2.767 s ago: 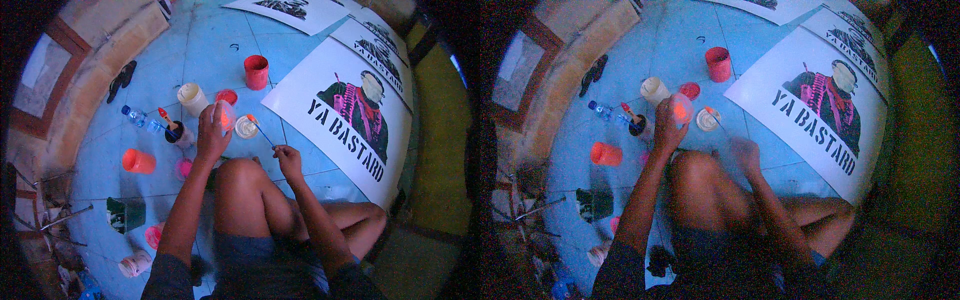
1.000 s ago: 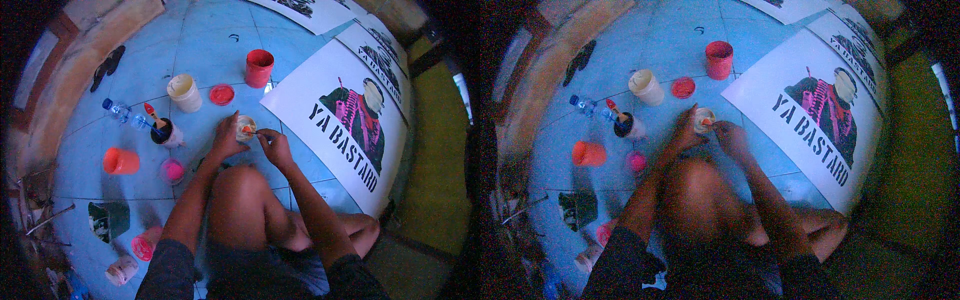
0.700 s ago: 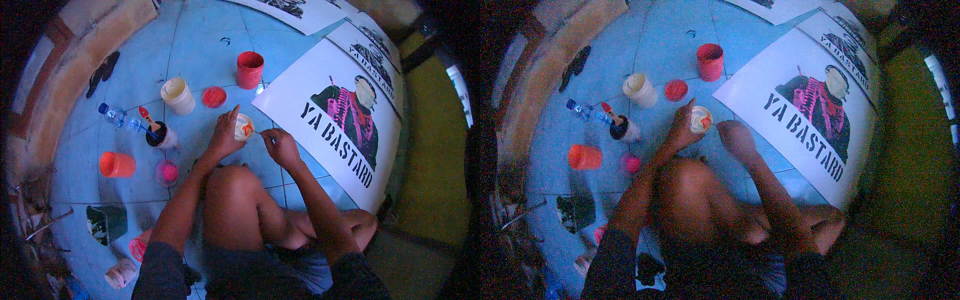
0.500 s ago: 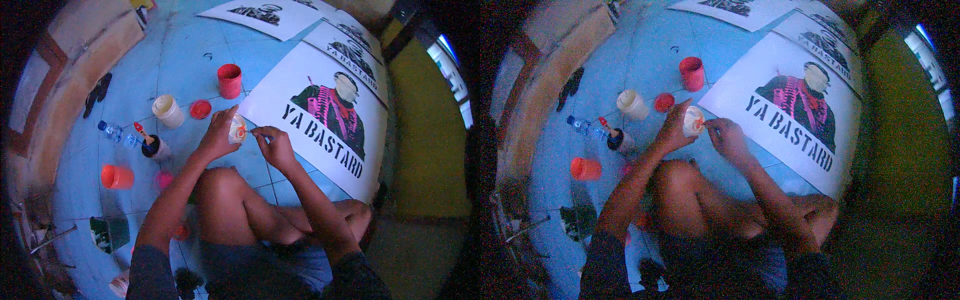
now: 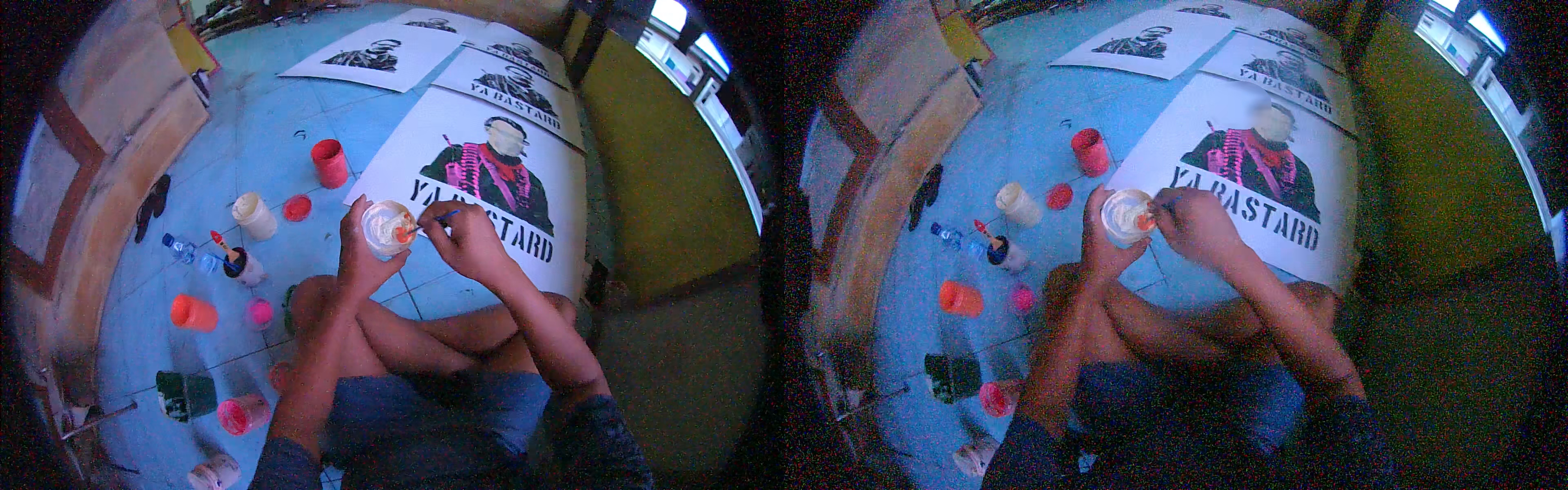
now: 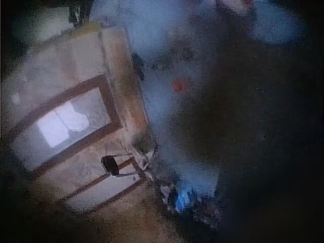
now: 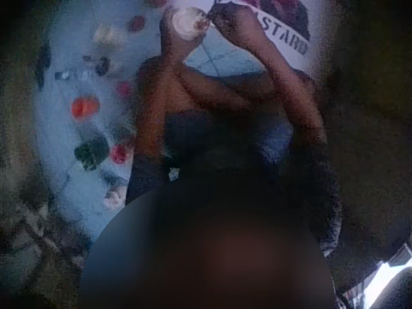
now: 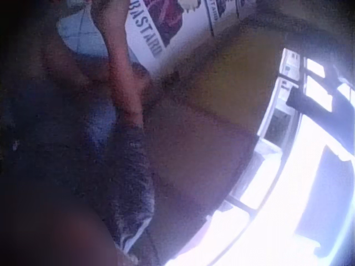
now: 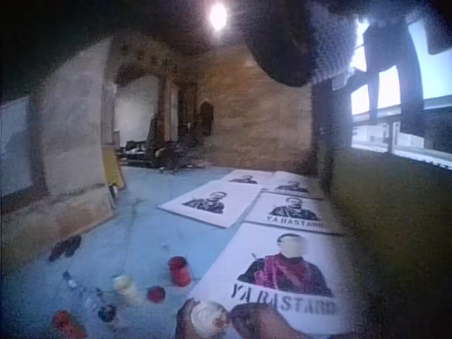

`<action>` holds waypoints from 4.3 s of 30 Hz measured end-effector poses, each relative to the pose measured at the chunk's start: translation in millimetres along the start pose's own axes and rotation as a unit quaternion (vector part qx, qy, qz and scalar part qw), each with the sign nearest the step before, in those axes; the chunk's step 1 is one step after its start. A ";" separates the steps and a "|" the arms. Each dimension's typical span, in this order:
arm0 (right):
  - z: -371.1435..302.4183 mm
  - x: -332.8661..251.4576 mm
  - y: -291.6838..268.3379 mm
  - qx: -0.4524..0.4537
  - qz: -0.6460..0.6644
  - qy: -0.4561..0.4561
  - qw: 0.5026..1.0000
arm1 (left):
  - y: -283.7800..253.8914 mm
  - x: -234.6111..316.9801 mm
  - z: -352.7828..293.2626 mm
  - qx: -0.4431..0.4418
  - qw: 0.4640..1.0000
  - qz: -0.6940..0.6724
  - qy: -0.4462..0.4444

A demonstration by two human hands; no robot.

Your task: The person scoops white paint from a large container into a smaller cup, then mixes it with a stick. They apply the white paint to a poster on the floor using their hand, then mix orange paint into the white paint and continue mixing.

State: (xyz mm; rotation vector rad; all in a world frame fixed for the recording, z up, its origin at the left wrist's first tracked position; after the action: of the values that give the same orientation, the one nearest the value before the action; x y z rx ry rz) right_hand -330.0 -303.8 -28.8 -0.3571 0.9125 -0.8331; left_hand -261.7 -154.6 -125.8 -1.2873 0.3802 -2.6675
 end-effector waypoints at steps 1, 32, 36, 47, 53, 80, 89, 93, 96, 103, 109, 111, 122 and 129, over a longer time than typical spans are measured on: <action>-1.0 -3.3 -4.6 0.006 -0.013 -0.018 1.000 | 3.7 4.4 -6.8 0.011 1.000 -0.018 -0.003; -2.8 -16.3 -2.6 -0.083 -0.119 -0.008 0.989 | 13.6 2.7 -49.2 0.080 0.992 -0.096 -0.022; -5.4 -21.0 0.2 -0.108 -0.091 -0.006 0.990 | 14.9 2.6 -51.5 0.085 0.994 -0.074 0.010; -14.0 -13.4 -4.4 -0.089 -0.110 0.009 0.990 | 15.4 9.2 -51.0 0.071 0.995 -0.062 0.024; -20.8 -9.1 -6.9 -0.066 -0.103 0.024 0.992 | 12.5 14.9 -52.3 0.081 0.994 -0.034 0.059; -101.7 -24.5 16.3 -0.011 -0.092 -0.055 0.994 | 8.2 0.9 -60.1 0.127 0.985 -0.118 -0.001; -109.0 -20.2 11.9 0.063 -0.098 -0.058 0.992 | 14.5 -10.3 -63.3 0.132 0.987 -0.089 -0.008; -108.2 -11.0 7.9 0.088 -0.091 -0.026 0.992 | 16.0 -7.0 -63.0 0.106 0.991 -0.080 -0.009; -124.2 -19.5 24.3 0.029 -0.073 -0.052 0.996 | 20.2 -6.5 -67.3 0.104 0.991 -0.083 -0.018; -122.2 -9.6 27.4 0.021 -0.080 0.014 0.997 | 18.6 -10.1 -66.1 0.124 0.988 -0.087 -0.016; -118.9 -7.7 13.7 0.017 -0.093 -0.031 0.995 | 16.0 -1.4 -64.3 0.106 0.994 -0.026 0.008; -119.5 -14.0 18.3 -0.002 -0.079 -0.028 0.996 | 15.2 -2.7 -65.6 0.110 0.994 -0.021 0.005; -115.1 -14.6 26.8 0.026 -0.069 -0.001 0.997 | 17.5 -3.9 -65.7 0.089 0.993 -0.064 -0.044; -131.1 -20.2 18.5 0.018 -0.092 0.018 0.995 | 18.1 2.4 -66.8 0.077 0.997 -0.027 -0.005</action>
State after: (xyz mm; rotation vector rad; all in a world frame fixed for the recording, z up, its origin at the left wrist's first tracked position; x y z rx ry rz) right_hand -434.1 -268.1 -105.2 -0.4003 0.9070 -1.0261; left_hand -315.2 -161.8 -169.3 -1.2812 0.1379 -2.6727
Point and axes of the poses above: each hand's wrist, its own z-axis towards the middle knuckle, its own y-axis out of the palm, x = y × z, the point moved 7 cm from there along z, towards the middle knuckle, and after that the axes turned 11 degrees about x, right-handed, at the moved point
